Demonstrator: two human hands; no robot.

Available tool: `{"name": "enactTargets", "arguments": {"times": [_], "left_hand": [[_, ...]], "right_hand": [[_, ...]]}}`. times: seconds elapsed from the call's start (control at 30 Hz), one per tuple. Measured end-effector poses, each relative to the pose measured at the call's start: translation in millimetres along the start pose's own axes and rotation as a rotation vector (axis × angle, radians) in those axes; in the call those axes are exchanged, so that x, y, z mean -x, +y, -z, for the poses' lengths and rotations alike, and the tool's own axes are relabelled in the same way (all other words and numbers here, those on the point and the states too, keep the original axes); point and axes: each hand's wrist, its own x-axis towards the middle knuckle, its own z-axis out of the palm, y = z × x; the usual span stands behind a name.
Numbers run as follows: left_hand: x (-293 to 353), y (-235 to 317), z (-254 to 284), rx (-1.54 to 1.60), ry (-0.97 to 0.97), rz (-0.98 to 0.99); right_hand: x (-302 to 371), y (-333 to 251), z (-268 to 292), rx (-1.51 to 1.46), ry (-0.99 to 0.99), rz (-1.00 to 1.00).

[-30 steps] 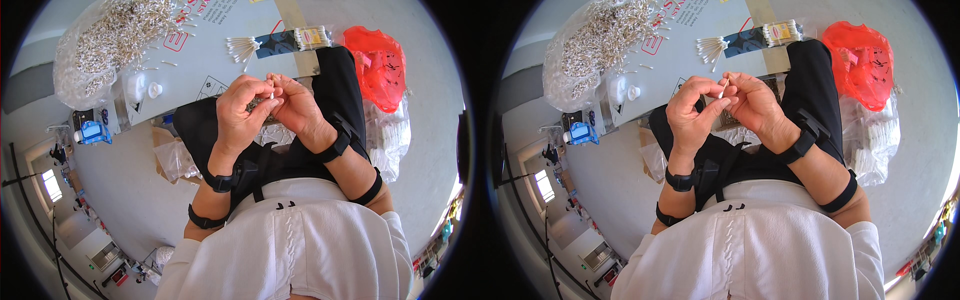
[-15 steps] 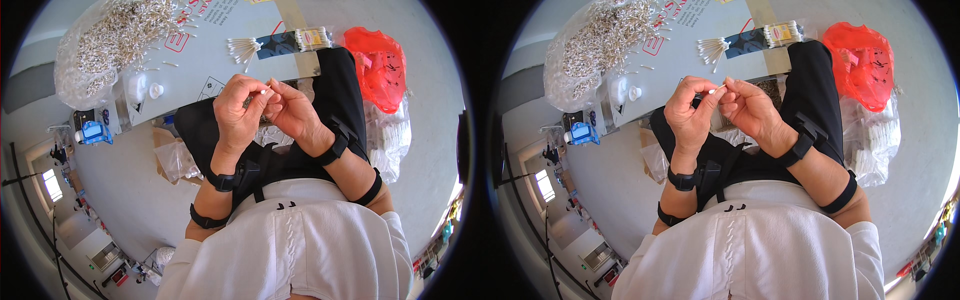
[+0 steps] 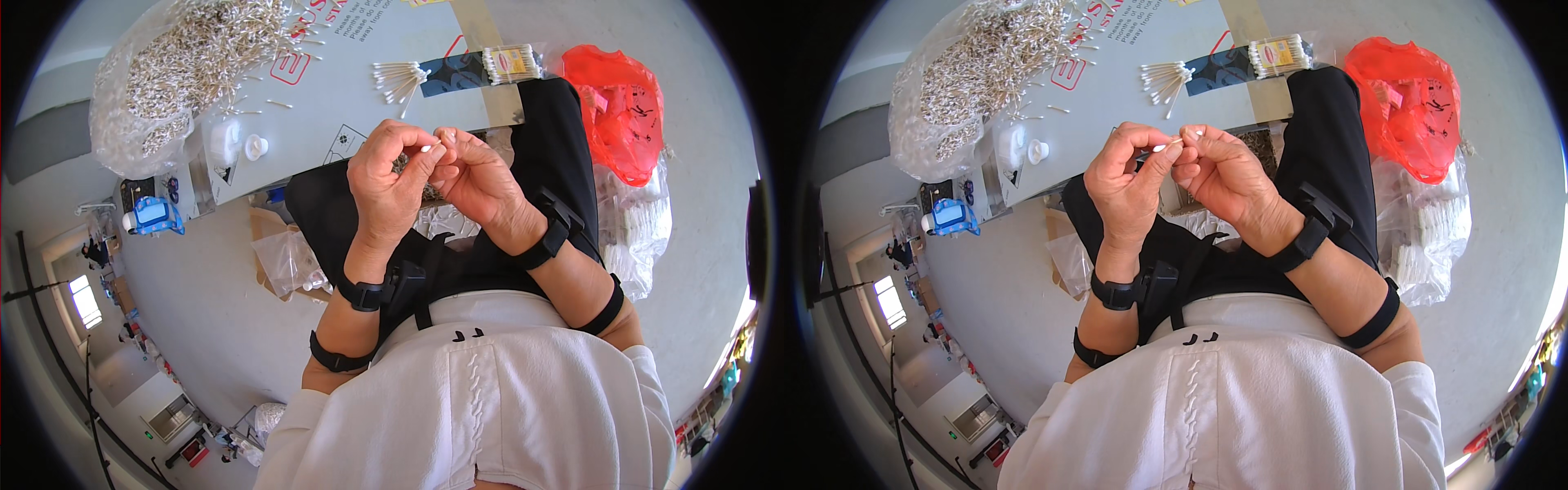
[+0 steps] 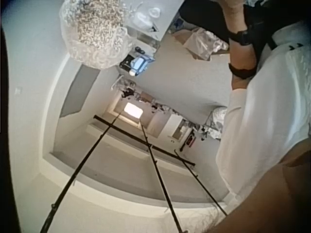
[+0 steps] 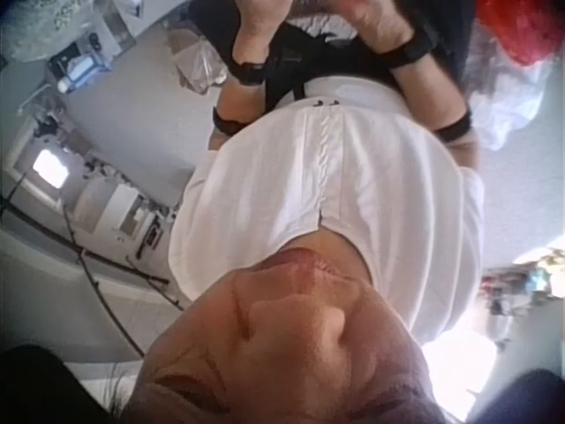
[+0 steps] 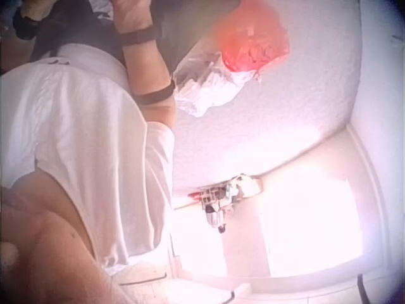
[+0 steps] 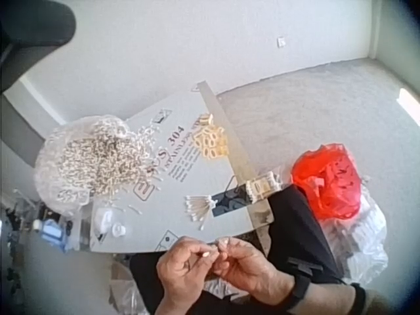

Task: Packaging cotton swabs into small plastic packets.

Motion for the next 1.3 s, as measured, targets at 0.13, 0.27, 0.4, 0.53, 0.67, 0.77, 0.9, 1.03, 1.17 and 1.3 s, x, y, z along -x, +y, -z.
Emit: {"name": "enactTargets", "arguments": {"times": [0.13, 0.27, 0.4, 0.53, 0.67, 0.77, 0.9, 1.03, 1.17, 1.3], "left_hand": [[-1, -2, -1, 0.095, 0.004, 0.022], [-1, -2, 0, 0.133, -0.002, 0.040], [-1, 5, -1, 0.314, 0.036, 0.191], [0, -2, 1, 0.397, 0.039, 0.296], [1, -10, 2, 0.445, 0.055, 0.312], [1, -11, 2, 0.471, 0.066, 0.343], [2, -14, 1, 0.521, 0.064, 0.382], [1, -16, 1, 0.532, 0.061, 0.412], [1, -18, 0, 0.525, 0.068, 0.418], [2, -21, 1, 0.493, 0.061, 0.432]], "right_hand": [[0, -2, 1, 0.023, -0.027, -0.003], [0, -3, 1, 0.025, -0.026, -0.003], [0, -3, -1, 0.059, 0.041, 0.007], [1, -6, 0, 0.137, 0.065, -0.037], [2, -7, -1, 0.248, 0.130, -0.088], [3, -6, -2, 0.314, 0.150, -0.092], [2, -4, -1, 0.363, 0.155, -0.091], [2, -4, 0, 0.369, 0.145, -0.104], [2, -4, 0, 0.390, 0.152, -0.113], [2, -2, 1, 0.395, 0.150, -0.118]]}}
